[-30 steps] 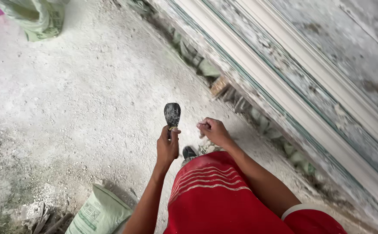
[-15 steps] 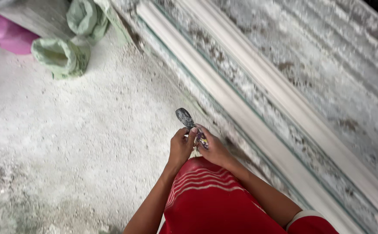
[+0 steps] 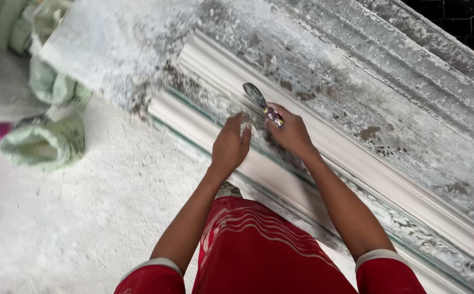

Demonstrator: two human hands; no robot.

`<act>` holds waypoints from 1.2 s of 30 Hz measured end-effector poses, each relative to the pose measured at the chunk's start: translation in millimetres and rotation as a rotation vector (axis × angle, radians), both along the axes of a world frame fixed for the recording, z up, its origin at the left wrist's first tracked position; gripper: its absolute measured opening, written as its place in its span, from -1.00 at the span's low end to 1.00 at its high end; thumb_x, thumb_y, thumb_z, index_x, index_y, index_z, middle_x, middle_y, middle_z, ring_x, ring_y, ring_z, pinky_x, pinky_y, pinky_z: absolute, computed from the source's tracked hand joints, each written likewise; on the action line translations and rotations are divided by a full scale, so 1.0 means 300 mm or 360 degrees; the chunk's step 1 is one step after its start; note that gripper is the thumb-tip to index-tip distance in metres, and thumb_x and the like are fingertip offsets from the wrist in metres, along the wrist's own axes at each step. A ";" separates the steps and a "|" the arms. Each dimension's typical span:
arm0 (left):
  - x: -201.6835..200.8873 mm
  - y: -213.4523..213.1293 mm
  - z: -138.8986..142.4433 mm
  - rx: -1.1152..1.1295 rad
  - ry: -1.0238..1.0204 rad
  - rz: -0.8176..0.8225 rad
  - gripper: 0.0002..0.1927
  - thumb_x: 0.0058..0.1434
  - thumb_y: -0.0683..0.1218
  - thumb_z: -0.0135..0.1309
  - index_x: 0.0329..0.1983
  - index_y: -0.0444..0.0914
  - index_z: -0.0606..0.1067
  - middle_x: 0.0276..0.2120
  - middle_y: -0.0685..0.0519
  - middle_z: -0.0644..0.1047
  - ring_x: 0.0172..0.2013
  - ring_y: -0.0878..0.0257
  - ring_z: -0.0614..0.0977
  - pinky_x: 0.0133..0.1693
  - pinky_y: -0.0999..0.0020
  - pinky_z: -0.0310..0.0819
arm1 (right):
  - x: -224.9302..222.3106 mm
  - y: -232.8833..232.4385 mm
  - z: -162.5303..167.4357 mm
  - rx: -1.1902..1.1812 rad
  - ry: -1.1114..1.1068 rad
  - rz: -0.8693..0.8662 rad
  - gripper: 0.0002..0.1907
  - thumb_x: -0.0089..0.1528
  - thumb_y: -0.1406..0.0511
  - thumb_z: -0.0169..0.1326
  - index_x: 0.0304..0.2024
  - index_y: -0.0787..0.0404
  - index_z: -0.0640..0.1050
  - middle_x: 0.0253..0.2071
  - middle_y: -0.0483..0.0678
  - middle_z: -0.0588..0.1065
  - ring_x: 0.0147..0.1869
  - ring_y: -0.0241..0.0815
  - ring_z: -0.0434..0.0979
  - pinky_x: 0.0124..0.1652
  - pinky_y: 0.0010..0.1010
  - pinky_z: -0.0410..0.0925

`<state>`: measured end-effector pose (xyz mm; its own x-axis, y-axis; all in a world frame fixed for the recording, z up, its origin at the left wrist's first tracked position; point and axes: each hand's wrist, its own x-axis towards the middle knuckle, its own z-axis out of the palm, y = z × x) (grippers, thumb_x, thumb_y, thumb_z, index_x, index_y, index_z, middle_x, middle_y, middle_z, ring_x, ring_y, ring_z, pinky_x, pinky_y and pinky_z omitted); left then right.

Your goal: The person uses a small flat scraper to remove dried plaster residue from the grooved surface of decorative molding pieces laid on a work surface. They work along the lengths of the moldings section by section, steadying each piece with the other hand and brushing loosened debris away as they go.

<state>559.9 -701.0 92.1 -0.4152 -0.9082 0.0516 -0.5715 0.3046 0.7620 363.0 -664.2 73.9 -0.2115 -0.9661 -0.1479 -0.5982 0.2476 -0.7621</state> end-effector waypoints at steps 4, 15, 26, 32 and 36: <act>-0.046 -0.332 -0.105 -0.0307 -0.0181 -0.0155 -0.43 0.31 -0.11 0.02 0.35 -0.44 0.30 0.15 -0.44 0.44 0.09 -0.27 0.51 0.02 -0.06 0.49 | 0.011 -0.238 0.008 0.0223 0.0154 -0.0104 -0.51 0.24 0.16 0.19 0.23 0.04 0.53 -0.33 0.13 0.60 -0.38 0.00 0.59 -0.27 -0.18 0.42; -0.285 -0.419 -0.244 -0.0657 -0.0548 -0.0873 -0.83 0.10 -0.14 0.12 -0.24 -0.24 0.58 -0.24 -0.03 0.60 -0.11 0.10 0.57 -0.03 0.05 0.38 | -0.151 -0.197 0.067 0.1060 0.0288 -0.0072 -0.48 0.26 0.12 0.08 0.30 -0.11 0.50 -0.54 0.10 0.57 -0.49 -0.08 0.55 -0.25 -0.17 0.43; 0.134 -0.970 -0.337 -0.0717 -0.1137 -0.0610 -0.71 0.21 -0.17 0.16 0.01 -0.20 0.55 0.05 -0.06 0.59 0.12 0.07 0.56 0.20 -0.07 0.32 | 0.291 -0.816 -0.092 0.0519 0.0164 0.0101 -0.73 0.36 0.21 -0.01 0.06 0.13 0.53 -0.37 0.14 0.59 -0.35 0.11 0.59 -0.26 -0.04 0.46; -0.028 -0.769 -0.269 -0.0721 -0.1300 -0.0819 -0.62 0.27 -0.13 0.17 0.13 -0.33 0.49 0.10 -0.21 0.56 0.11 0.00 0.55 0.14 0.01 0.37 | 0.159 -0.643 0.054 0.0677 0.0070 0.0056 -0.52 0.25 0.20 0.03 0.24 0.05 0.48 -0.26 0.11 0.62 -0.42 0.10 0.64 -0.25 -0.06 0.50; -0.150 -0.608 -0.262 -0.0536 -0.0894 -0.0894 -0.64 0.32 -0.06 0.19 0.08 -0.38 0.50 0.06 -0.25 0.56 0.11 -0.10 0.55 0.21 -0.12 0.36 | 0.045 -0.518 0.141 0.0956 0.0196 0.0038 -0.48 0.26 0.17 0.07 0.26 0.12 0.47 -0.35 0.16 0.63 -0.37 0.01 0.67 -0.18 -0.09 0.50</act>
